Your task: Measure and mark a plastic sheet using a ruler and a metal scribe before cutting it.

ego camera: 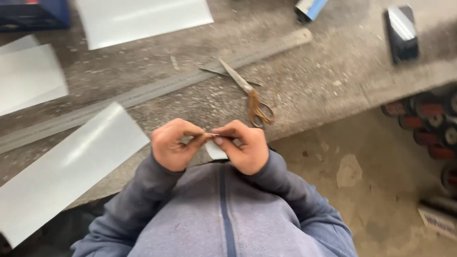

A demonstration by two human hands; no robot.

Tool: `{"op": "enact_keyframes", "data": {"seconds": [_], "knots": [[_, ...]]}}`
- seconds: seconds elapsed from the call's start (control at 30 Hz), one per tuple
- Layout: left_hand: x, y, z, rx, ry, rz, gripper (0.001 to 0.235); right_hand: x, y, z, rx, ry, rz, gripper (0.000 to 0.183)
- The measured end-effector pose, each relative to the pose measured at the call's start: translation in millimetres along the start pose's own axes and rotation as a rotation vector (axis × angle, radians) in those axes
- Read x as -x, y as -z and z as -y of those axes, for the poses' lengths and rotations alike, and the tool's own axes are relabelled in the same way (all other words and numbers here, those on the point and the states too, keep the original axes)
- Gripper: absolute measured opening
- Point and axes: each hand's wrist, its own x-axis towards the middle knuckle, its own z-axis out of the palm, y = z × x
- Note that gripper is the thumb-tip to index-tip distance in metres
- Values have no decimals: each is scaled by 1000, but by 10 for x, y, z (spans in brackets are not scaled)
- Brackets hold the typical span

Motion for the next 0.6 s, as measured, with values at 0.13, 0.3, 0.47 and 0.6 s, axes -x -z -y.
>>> {"op": "enact_keyframes", "data": {"seconds": [0.13,0.3,0.47,0.6], "knots": [[31,48,-34,39,65,-18,14,-200,27,-7,-24,-111,150,12],[32,140,-7,-100,-64,-58,17,-321,-106,-242,71,9,192,12],[-47,131,-36,-142,-266,37,27,-311,-63,-476,-28,-242,189,14],[-132,5,105,-68,-202,91,31,-325,32,-566,-118,-283,198,18]]}}
